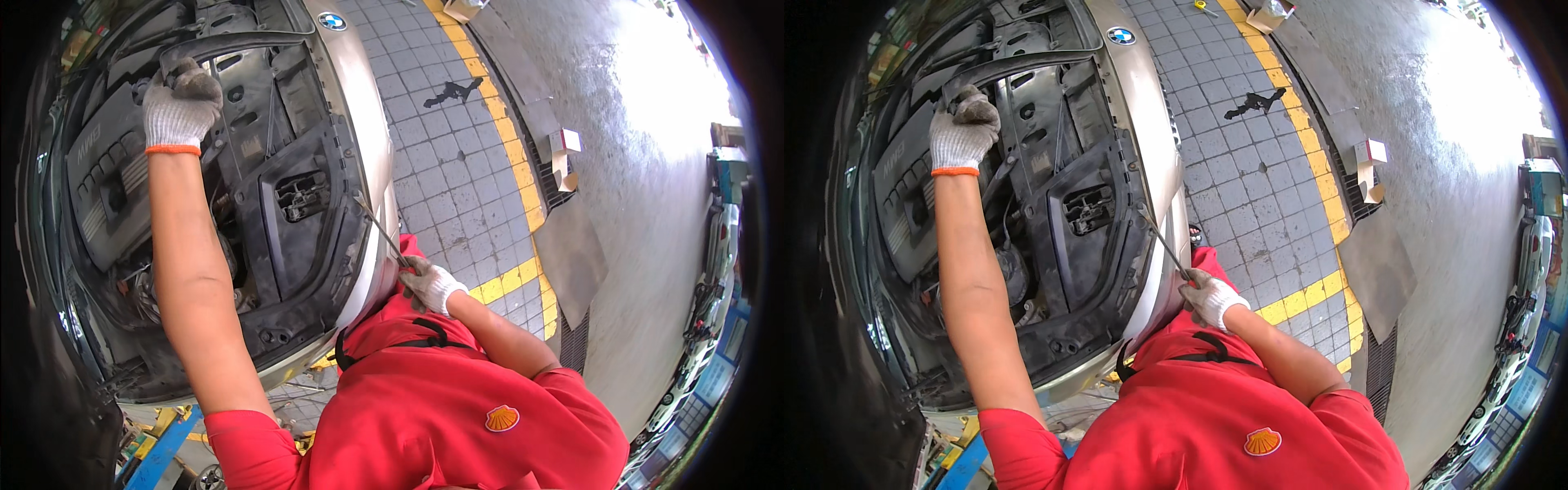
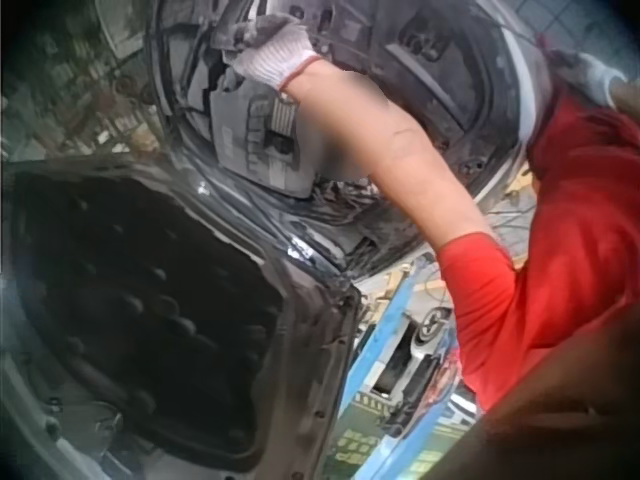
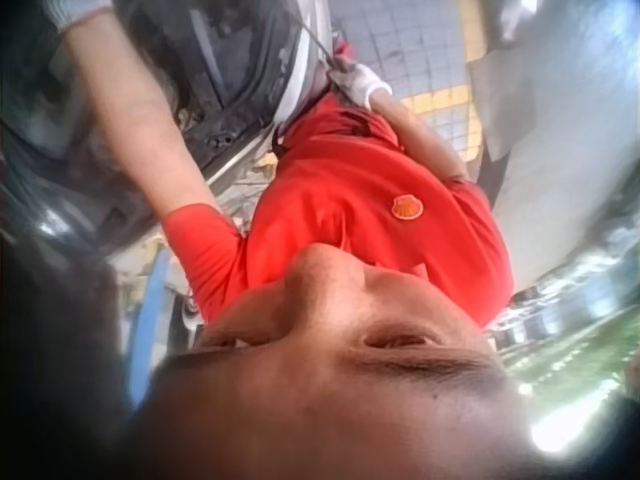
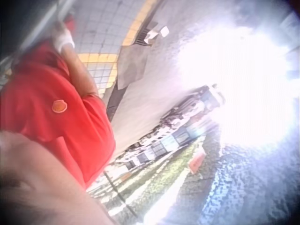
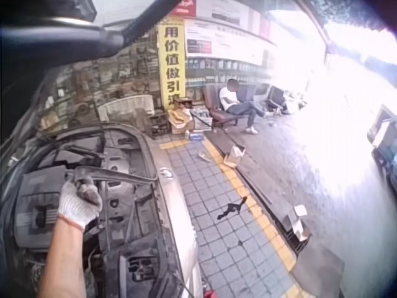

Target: The person removes a plastic cover from the front of a car engine bay using a wrench. They loosen bolts, detach the cover, and set it aside.

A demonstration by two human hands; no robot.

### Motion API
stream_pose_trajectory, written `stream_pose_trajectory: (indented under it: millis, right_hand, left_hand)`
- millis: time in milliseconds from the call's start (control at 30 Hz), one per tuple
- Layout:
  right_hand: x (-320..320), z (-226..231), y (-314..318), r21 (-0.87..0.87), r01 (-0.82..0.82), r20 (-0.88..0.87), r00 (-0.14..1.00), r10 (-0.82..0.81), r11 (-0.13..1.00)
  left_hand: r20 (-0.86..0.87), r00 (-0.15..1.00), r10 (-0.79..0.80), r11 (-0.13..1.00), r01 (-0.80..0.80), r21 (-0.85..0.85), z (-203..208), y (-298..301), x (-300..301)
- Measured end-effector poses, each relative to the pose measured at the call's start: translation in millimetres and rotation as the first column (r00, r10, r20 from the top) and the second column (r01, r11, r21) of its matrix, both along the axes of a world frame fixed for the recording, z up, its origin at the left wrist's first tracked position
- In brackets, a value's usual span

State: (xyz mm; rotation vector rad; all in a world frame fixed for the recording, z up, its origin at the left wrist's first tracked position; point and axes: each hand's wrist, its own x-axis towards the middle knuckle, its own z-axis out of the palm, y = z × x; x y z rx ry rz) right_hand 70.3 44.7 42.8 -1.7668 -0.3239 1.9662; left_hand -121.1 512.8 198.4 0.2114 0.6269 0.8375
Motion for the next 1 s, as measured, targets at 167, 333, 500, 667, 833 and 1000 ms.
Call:
stream_pose_trajectory:
  millis: [167, 333, 500, 667, 833, 1000]
  right_hand:
    - [3.6, 16.1, 9.2, -0.007, -0.066, 0.027, 0.997, 0.066, 0.998]
    - [5.3, 9.2, 6.2, -0.023, -0.056, 0.041, 0.998, 0.057, 0.998]
    - [5.7, 2.6, 2.2, -0.002, -0.037, 0.011, 0.999, 0.037, 0.999]
    - [0.5, -2.1, 0.4, 0.01, -0.051, 0.046, 0.998, 0.05, 0.999]
    - [0.5, 4.7, 4.9, -0.011, -0.078, 0.031, 0.996, 0.078, 0.997]
    - [-0.4, -5.5, 3.9, -0.001, -0.127, 0.093, 0.988, 0.126, 0.992]
  left_hand:
    - [0.001, 1.0, 0.03, 0.981, -0.029, 0.19, 18.2, -9.4, -1.6]
    - [-0.195, 0.979, 0.06, 0.953, 0.002, 0.304, 41.7, -74.6, 38.0]
    - [-0.487, 0.826, 0.283, 0.854, 0.014, 0.52, 47.8, -95.4, 52.4]
    - [-0.464, 0.853, 0.24, 0.827, 0.071, 0.558, 41.4, -111.7, 45.0]
    - [-0.824, 0.563, 0.063, 0.774, 0.494, 0.397, -12.8, -166.6, 35.7]
    - [-0.816, 0.578, 0.034, 0.829, 0.44, 0.346, -143.1, -200.6, 28.3]
